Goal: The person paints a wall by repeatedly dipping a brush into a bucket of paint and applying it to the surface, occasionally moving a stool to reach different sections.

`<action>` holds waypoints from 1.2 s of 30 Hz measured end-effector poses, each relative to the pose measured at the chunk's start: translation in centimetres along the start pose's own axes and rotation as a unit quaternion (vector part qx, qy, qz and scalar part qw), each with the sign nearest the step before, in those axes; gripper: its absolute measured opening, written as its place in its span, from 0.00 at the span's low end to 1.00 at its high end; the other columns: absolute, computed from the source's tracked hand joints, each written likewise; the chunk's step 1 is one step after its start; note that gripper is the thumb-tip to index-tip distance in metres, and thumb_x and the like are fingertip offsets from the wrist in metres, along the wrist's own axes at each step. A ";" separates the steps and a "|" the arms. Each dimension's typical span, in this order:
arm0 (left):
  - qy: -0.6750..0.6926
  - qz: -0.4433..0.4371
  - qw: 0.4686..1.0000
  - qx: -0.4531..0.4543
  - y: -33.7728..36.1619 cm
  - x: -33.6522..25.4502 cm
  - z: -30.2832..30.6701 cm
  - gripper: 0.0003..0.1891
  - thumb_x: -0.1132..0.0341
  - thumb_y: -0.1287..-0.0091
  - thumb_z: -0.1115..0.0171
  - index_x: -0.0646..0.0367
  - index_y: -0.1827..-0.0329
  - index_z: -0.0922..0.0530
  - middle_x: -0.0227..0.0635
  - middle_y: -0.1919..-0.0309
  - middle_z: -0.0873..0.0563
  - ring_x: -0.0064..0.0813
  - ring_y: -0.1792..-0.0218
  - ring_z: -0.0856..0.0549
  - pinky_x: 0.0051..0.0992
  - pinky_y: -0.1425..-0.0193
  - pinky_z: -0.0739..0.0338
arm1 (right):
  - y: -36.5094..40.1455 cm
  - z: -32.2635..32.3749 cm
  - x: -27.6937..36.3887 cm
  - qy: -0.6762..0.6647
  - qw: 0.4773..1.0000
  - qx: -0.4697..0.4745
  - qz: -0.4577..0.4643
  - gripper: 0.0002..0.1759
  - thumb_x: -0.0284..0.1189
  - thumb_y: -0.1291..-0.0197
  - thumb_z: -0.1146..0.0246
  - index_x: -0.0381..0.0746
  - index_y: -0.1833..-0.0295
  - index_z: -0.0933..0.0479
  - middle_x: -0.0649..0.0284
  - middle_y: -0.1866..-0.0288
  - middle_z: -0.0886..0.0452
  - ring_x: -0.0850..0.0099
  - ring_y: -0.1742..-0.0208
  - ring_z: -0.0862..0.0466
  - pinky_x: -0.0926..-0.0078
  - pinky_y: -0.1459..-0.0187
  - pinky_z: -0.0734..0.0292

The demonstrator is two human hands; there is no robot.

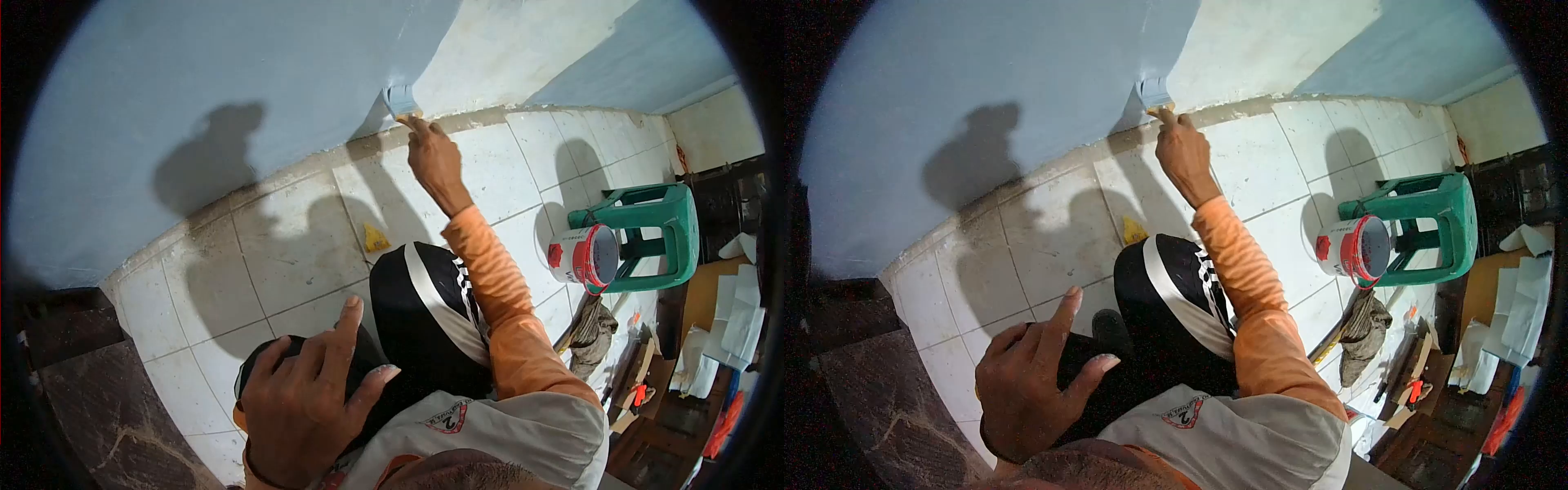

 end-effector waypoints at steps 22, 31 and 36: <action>0.034 0.026 0.999 -0.015 -0.2 0.2 -0.1 0.38 0.43 0.30 0.28 0.59 0.25 0.23 0.38 0.68 0.11 0.30 0.73 0.11 0.32 0.69 0.16 | 1.0 0.0 -0.6 0.016 0.994 0.102 -0.029 0.18 0.30 0.27 0.38 0.51 0.35 0.16 0.46 0.58 0.13 0.46 0.60 0.11 0.53 0.61 0.14; 0.011 0.041 0.999 0.022 -1.1 0.4 -0.1 0.37 0.43 0.28 0.31 0.60 0.24 0.24 0.36 0.65 0.10 0.30 0.70 0.08 0.28 0.65 0.12 | -14.8 31.0 8.0 0.129 0.947 -0.194 0.222 0.13 0.32 0.24 0.34 0.41 0.41 0.13 0.66 0.72 0.18 0.80 0.76 0.27 0.75 0.77 0.33; 0.039 0.034 0.999 0.007 -1.4 0.1 -0.5 0.40 0.40 0.31 0.28 0.57 0.24 0.23 0.41 0.65 0.09 0.35 0.70 0.09 0.33 0.66 0.15 | -14.3 29.5 8.7 -0.005 0.911 -0.387 0.145 0.12 0.34 0.21 0.37 0.41 0.42 0.14 0.65 0.75 0.20 0.80 0.81 0.31 0.76 0.81 0.39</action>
Point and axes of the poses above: each hand's wrist, its own y-axis away from the middle knuckle, its own z-axis out of the back of the hand, x = y × z, the point moved 2 cm from there along -y, towards the middle knuckle
